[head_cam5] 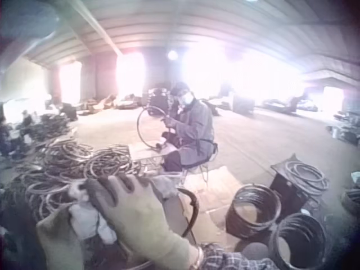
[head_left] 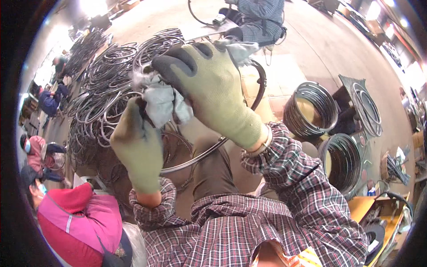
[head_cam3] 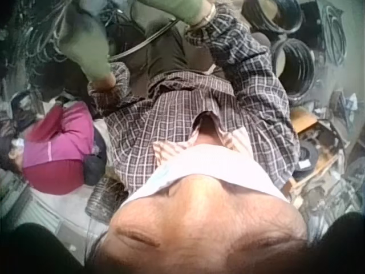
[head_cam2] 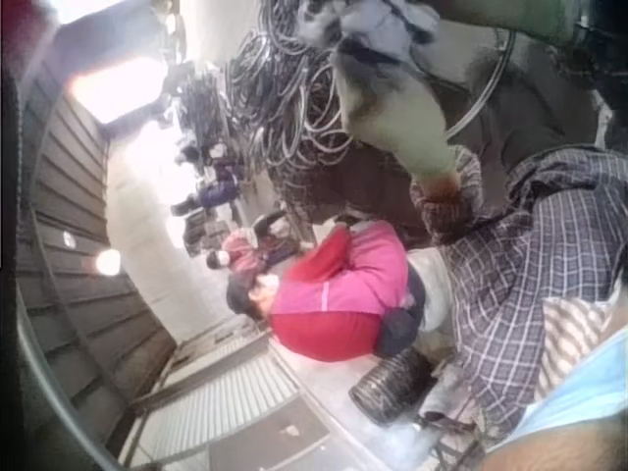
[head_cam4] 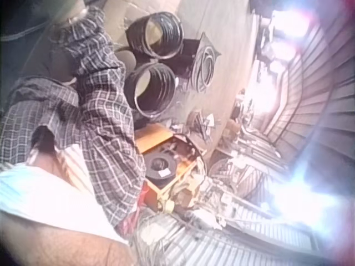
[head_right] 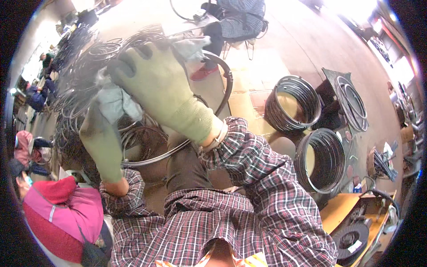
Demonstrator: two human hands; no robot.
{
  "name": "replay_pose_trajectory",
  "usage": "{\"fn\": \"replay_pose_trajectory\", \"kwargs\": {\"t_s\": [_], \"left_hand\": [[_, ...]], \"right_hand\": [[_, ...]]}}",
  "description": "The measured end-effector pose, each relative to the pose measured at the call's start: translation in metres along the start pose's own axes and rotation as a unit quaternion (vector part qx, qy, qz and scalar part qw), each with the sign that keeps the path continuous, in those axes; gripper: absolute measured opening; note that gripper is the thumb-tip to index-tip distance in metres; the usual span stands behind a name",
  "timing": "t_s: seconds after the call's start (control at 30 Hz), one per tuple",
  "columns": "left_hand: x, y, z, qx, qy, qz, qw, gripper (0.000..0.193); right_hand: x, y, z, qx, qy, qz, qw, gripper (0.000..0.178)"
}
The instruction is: Wiping and cleaning metal rings with a cloth rag.
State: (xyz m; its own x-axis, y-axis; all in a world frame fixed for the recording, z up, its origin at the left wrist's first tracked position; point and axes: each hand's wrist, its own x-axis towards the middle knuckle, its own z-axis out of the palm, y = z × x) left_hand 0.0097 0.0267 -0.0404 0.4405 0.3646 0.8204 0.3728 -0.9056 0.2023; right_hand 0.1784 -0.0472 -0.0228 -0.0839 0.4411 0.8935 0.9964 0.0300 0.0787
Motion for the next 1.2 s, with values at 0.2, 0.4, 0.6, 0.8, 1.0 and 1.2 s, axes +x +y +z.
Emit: {"fn": "replay_pose_trajectory", "kwargs": {"t_s": [0.2, 0.4, 0.6, 0.8, 1.0, 1.2], "left_hand": [[0.009, 0.016, 0.004, -0.055, -0.045, 0.005, 0.997, 0.018], [-0.011, -0.024, 0.005, -0.042, 0.025, -0.082, 0.995, 0.013], [0.008, -0.01, 0.01, -0.017, -0.022, -0.059, 0.998, 0.01], [0.006, -0.003, 0.01, -0.042, -0.031, -0.037, 0.998, 0.011], [-0.007, -0.039, 0.025, -0.075, 0.058, -0.138, 0.986, 0.015], [-0.004, -0.025, 0.014, -0.037, 0.05, -0.063, 0.996, 0.015]], "right_hand": [[-0.038, 0.036, -0.012, 0.002, 0.109, 0.12, 0.987, 0.042], [-0.153, 0.081, 0.034, 0.279, 0.101, 0.381, 0.876, 0.016], [-0.068, 0.07, -0.005, 0.119, 0.06, 0.253, 0.958, 0.036], [-0.011, 0.017, 0.004, 0.0, 0.006, 0.033, 0.999, 0.031], [-0.139, 0.106, 0.018, 0.259, 0.043, 0.359, 0.896, 0.038], [-0.166, 0.104, 0.025, 0.372, 0.113, 0.434, 0.813, 0.029]]}}
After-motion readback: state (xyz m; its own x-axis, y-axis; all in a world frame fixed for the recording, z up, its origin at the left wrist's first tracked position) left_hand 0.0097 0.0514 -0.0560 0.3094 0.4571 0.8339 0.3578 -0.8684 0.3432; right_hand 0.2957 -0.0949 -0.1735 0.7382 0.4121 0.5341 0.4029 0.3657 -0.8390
